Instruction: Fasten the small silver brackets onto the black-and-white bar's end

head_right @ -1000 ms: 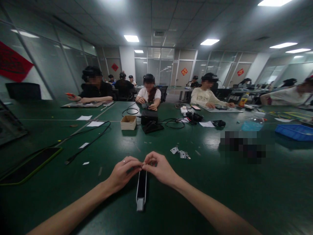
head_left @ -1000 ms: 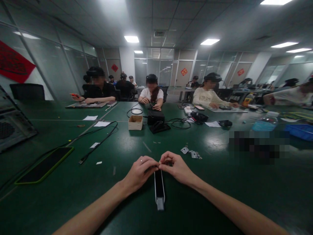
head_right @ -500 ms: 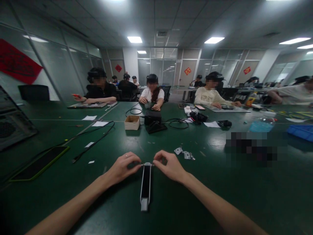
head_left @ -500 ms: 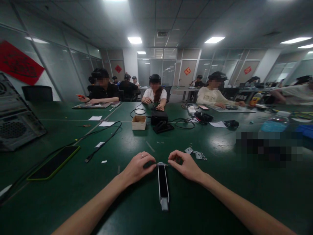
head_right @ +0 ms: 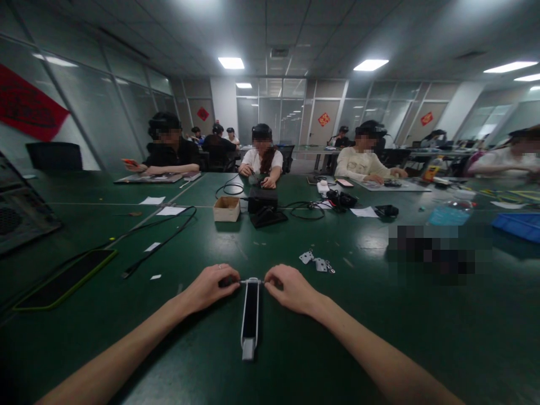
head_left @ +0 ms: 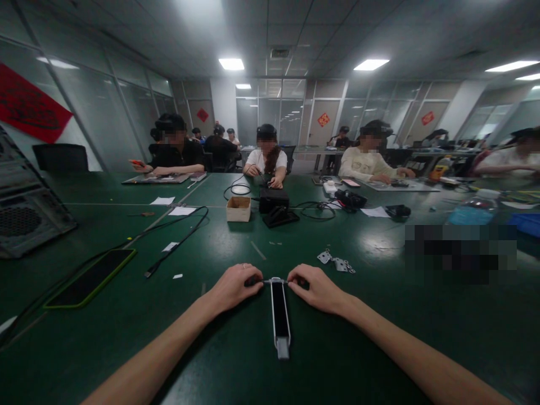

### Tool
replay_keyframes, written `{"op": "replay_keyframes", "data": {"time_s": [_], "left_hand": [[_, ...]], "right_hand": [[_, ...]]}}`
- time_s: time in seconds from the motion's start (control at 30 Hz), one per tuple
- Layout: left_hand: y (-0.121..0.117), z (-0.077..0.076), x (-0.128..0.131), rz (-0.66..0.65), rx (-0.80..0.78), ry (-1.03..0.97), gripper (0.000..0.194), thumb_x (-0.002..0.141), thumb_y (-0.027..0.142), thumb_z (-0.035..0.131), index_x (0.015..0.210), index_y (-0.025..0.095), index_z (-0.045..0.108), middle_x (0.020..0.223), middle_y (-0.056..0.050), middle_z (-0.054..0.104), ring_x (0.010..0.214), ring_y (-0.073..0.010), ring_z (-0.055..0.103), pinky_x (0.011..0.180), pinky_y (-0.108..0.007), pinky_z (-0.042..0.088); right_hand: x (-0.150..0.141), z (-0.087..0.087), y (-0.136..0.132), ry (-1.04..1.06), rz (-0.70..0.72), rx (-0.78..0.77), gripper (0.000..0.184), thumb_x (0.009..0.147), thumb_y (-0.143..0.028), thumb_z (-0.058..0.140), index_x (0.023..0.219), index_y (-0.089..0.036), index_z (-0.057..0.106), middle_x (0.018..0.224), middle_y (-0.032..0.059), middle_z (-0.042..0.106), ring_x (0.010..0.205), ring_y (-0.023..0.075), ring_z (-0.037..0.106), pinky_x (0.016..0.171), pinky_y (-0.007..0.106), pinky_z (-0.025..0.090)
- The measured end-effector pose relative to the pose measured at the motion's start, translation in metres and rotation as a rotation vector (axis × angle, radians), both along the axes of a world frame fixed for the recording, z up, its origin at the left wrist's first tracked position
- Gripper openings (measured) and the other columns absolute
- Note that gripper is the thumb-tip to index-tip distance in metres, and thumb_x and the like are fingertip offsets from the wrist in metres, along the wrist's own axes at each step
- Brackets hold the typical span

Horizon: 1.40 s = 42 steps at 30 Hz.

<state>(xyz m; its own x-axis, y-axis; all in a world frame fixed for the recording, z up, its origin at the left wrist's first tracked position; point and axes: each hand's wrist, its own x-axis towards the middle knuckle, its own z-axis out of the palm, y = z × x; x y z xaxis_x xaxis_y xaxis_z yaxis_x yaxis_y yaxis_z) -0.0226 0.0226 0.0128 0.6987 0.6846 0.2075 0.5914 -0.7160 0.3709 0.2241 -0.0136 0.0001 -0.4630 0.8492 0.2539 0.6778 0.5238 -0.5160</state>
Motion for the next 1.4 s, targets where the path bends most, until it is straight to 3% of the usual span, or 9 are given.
{"op": "replay_keyframes", "data": {"time_s": [0.53,0.73,0.8,0.87,0.97,1.07,1.2,1.4], "left_hand": [[0.001,-0.002,0.002,0.004,-0.112,-0.075,0.022,0.085,0.032,0.049,0.091,0.020,0.065,0.084,-0.001,0.068,0.071,-0.0156,0.061,0.064,-0.024,0.046],[0.002,-0.002,0.007,0.011,-0.134,-0.084,0.027,0.085,0.036,0.045,0.094,0.020,0.065,0.088,-0.003,0.070,0.076,-0.0190,0.064,0.067,-0.028,0.050],[0.000,-0.001,0.008,0.018,-0.128,-0.073,0.026,0.085,0.035,0.045,0.093,0.020,0.065,0.088,-0.003,0.070,0.075,-0.0188,0.064,0.066,-0.028,0.050],[-0.001,0.000,0.009,0.028,-0.120,-0.068,0.026,0.085,0.034,0.044,0.093,0.020,0.064,0.087,-0.003,0.069,0.074,-0.0185,0.063,0.065,-0.028,0.050],[-0.002,0.000,0.009,0.027,-0.124,-0.069,0.027,0.087,0.034,0.043,0.095,0.019,0.064,0.088,-0.003,0.069,0.075,-0.0184,0.063,0.066,-0.028,0.049],[-0.003,-0.001,0.010,0.027,-0.119,-0.072,0.027,0.087,0.035,0.044,0.094,0.019,0.064,0.087,-0.003,0.068,0.074,-0.0178,0.062,0.067,-0.027,0.048],[-0.003,-0.003,0.011,0.051,-0.111,-0.059,0.026,0.087,0.035,0.045,0.093,0.018,0.064,0.083,-0.002,0.067,0.070,-0.0169,0.061,0.065,-0.027,0.047],[-0.004,0.000,0.011,0.059,-0.129,-0.053,0.028,0.086,0.037,0.046,0.095,0.018,0.065,0.084,-0.002,0.068,0.071,-0.0172,0.061,0.066,-0.028,0.047]], "right_hand": [[-0.004,0.004,-0.002,0.002,-0.024,0.071,0.009,0.084,-0.020,0.057,0.087,-0.015,0.063,0.081,0.0031,0.062,0.072,0.0124,0.055,0.067,0.024,0.045],[-0.001,0.015,0.001,-0.138,0.039,0.074,0.015,0.088,-0.026,0.054,0.095,-0.015,0.062,0.086,0.0037,0.063,0.077,0.0129,0.056,0.070,0.024,0.045],[0.010,0.024,0.005,-0.216,0.068,0.111,0.016,0.088,-0.027,0.054,0.096,-0.015,0.062,0.089,0.0045,0.064,0.081,0.0145,0.057,0.075,0.027,0.044],[0.031,0.034,0.011,-0.273,0.007,0.164,0.017,0.089,-0.026,0.052,0.096,-0.015,0.063,0.092,0.0060,0.064,0.086,0.0161,0.057,0.080,0.029,0.043],[0.075,0.048,0.021,-0.371,-0.248,0.164,0.018,0.088,-0.021,0.049,0.096,-0.014,0.064,0.095,0.0083,0.065,0.088,0.0178,0.057,0.080,0.030,0.042],[0.117,0.052,0.028,-0.515,-0.495,-0.060,0.020,0.085,-0.018,0.050,0.095,-0.016,0.067,0.098,0.0093,0.066,0.090,0.0194,0.058,0.078,0.029,0.041],[0.148,0.044,0.029,-0.541,-0.526,-0.235,0.017,0.077,-0.013,0.057,0.087,-0.016,0.070,0.087,0.0081,0.069,0.076,0.0187,0.062,0.064,0.026,0.042],[0.147,0.035,0.026,-0.514,-0.492,-0.339,0.012,0.073,-0.015,0.062,0.080,-0.019,0.070,0.079,0.0039,0.069,0.068,0.0155,0.062,0.058,0.023,0.041]]}}
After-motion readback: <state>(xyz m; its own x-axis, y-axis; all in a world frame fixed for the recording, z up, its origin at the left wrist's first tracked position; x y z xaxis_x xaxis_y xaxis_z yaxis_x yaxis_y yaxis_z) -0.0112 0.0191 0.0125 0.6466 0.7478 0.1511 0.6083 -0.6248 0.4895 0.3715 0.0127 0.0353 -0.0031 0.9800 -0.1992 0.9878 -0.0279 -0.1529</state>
